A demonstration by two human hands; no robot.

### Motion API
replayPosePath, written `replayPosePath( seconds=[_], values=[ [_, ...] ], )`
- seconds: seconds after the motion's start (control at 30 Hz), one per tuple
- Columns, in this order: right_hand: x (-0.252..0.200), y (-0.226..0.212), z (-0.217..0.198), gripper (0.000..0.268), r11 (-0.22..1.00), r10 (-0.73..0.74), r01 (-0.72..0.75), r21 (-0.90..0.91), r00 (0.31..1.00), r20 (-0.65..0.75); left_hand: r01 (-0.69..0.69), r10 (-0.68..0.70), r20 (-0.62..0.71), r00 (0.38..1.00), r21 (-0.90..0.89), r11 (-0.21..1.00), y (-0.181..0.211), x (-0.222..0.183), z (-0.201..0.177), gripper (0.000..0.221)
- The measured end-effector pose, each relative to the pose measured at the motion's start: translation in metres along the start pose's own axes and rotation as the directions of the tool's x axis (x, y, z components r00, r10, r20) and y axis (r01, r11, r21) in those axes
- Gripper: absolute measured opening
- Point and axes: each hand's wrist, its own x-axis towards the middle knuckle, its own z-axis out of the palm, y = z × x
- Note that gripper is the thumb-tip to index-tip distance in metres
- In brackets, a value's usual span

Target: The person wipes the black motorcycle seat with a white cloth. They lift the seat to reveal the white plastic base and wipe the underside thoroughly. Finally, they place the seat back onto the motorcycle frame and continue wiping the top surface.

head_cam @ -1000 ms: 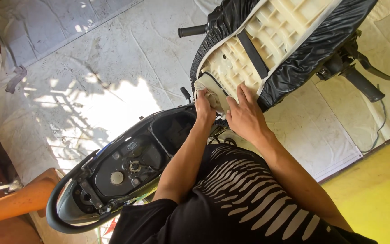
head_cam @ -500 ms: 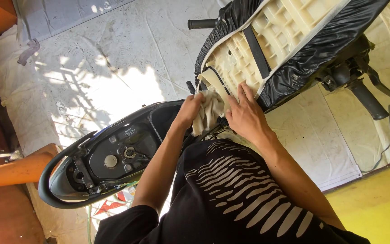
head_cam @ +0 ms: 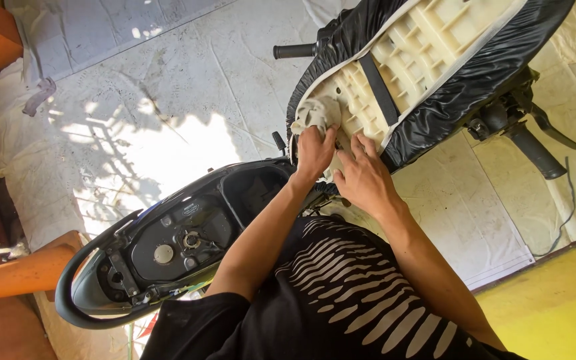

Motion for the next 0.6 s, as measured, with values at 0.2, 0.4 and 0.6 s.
replayPosePath(
  seconds=[0.2, 0.4, 0.6],
  values=[
    [-0.006, -0.009, -0.035, 0.042, 0.995, 0.005, -0.007, 0.103, 1.000, 0.019, 0.422, -0.481, -0.060, 0.875, -0.393, 0.817, 0.015, 0.022, -0.013, 0.053],
    [-0.008, 0.011, 0.056, 0.036, 0.992, -0.043, 0.038, 0.119, 0.998, 0.036, 0.272, -0.282, -0.044, 0.958, -0.155, 0.950, 0.076, 0.020, -0.005, 0.046],
    [0.007, 0.000, 0.056, 0.039, 0.976, 0.027, -0.053, 0.211, 0.992, 0.124, -0.037, 0.037, -0.009, 0.999, -0.025, 0.999, 0.066, 0.020, -0.016, 0.055]
  ],
)
